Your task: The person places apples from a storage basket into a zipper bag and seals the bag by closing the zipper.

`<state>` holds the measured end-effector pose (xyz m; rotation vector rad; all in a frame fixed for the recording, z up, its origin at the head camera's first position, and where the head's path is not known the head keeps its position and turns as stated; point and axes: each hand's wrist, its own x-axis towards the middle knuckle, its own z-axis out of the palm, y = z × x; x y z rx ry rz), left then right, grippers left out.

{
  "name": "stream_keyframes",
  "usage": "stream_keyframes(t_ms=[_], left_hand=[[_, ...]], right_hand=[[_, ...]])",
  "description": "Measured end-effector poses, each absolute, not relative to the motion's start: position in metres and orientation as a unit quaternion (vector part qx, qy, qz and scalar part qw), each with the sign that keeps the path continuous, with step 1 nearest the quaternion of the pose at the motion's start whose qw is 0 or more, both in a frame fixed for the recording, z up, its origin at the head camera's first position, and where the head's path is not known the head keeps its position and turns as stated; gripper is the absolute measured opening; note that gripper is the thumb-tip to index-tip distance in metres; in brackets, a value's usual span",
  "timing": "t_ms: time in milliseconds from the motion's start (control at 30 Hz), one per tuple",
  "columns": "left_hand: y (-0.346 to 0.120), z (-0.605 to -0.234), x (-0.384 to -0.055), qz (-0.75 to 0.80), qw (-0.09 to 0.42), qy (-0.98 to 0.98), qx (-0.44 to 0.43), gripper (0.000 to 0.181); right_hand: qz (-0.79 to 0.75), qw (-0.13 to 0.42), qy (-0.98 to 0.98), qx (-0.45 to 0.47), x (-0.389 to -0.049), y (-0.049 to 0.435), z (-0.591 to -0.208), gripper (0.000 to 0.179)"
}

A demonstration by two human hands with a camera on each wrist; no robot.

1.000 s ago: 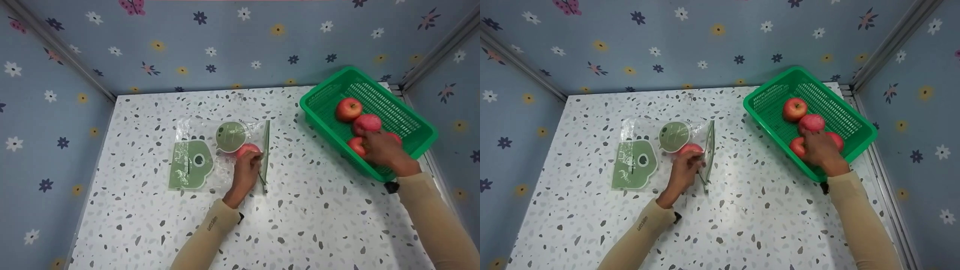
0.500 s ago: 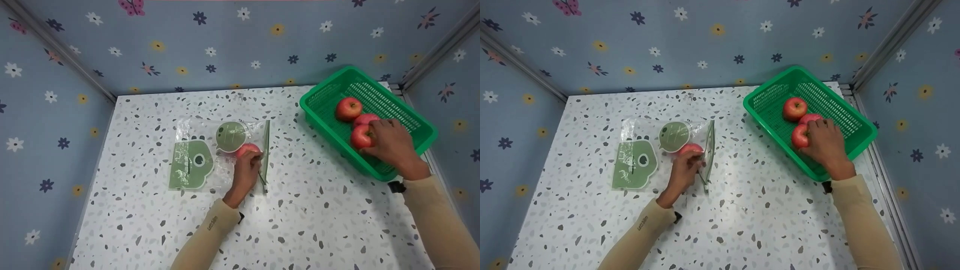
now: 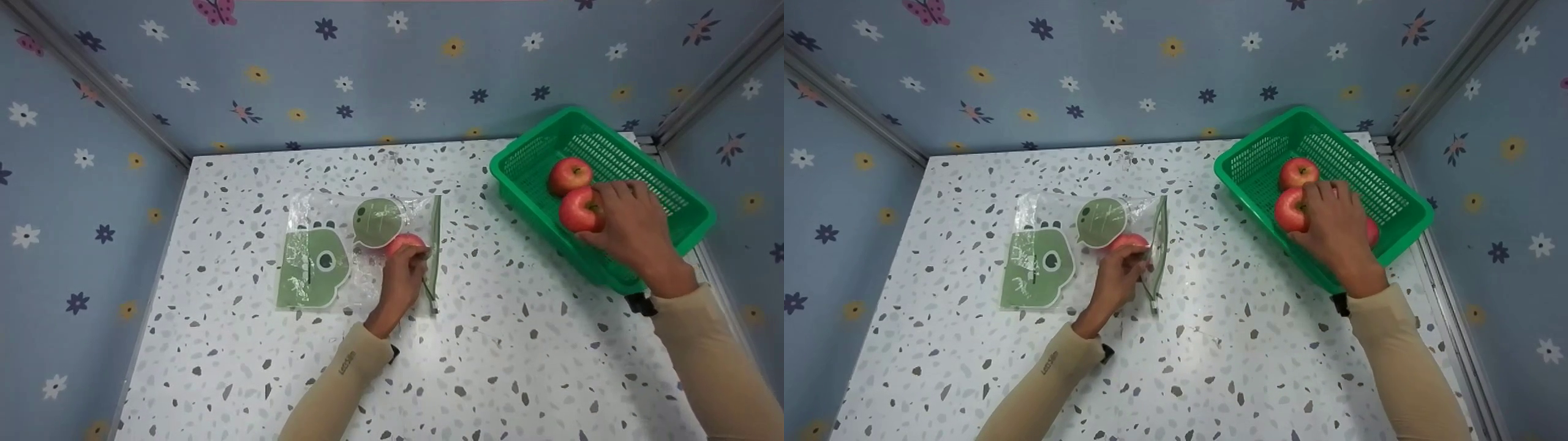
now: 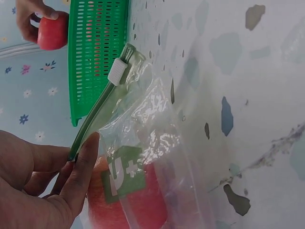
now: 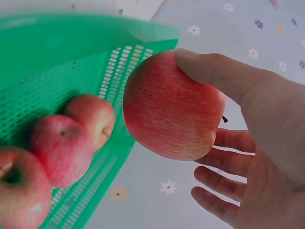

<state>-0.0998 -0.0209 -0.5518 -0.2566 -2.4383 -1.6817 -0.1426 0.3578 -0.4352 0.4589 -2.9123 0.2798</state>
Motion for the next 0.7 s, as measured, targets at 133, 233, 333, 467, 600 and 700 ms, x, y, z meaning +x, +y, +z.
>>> stream_keyframes(t_ms=[133, 233, 333, 467, 600, 700], left_hand=[[-0.021, -0.55, -0.1, -0.567, 0.073, -0.816, -0.078, 0.023], [-0.021, -0.55, -0.101, -0.57, 0.057, -0.817, -0.065, 0.025], [-0.021, -0.549, -0.102, -0.575, 0.042, -0.816, -0.052, 0.027], [-0.021, -0.548, -0.102, -0.578, 0.034, -0.814, -0.045, 0.027], [-0.021, -0.547, -0.102, -0.581, 0.037, -0.812, -0.047, 0.027], [-0.02, -0.548, -0.102, -0.584, 0.043, -0.809, -0.05, 0.026]], right_hand=[[0.099, 0.122, -0.972, 0.174, -0.141, 0.345, -0.435, 0.084], [0.101, 0.132, -0.967, 0.192, -0.14, 0.336, -0.435, 0.085], [0.101, 0.136, -0.963, 0.21, -0.139, 0.326, -0.436, 0.087], [0.097, 0.136, -0.96, 0.225, -0.139, 0.312, -0.44, 0.086], [0.098, 0.139, -0.956, 0.238, -0.14, 0.3, -0.446, 0.083], [0.099, 0.138, -0.955, 0.242, -0.141, 0.292, -0.451, 0.081]])
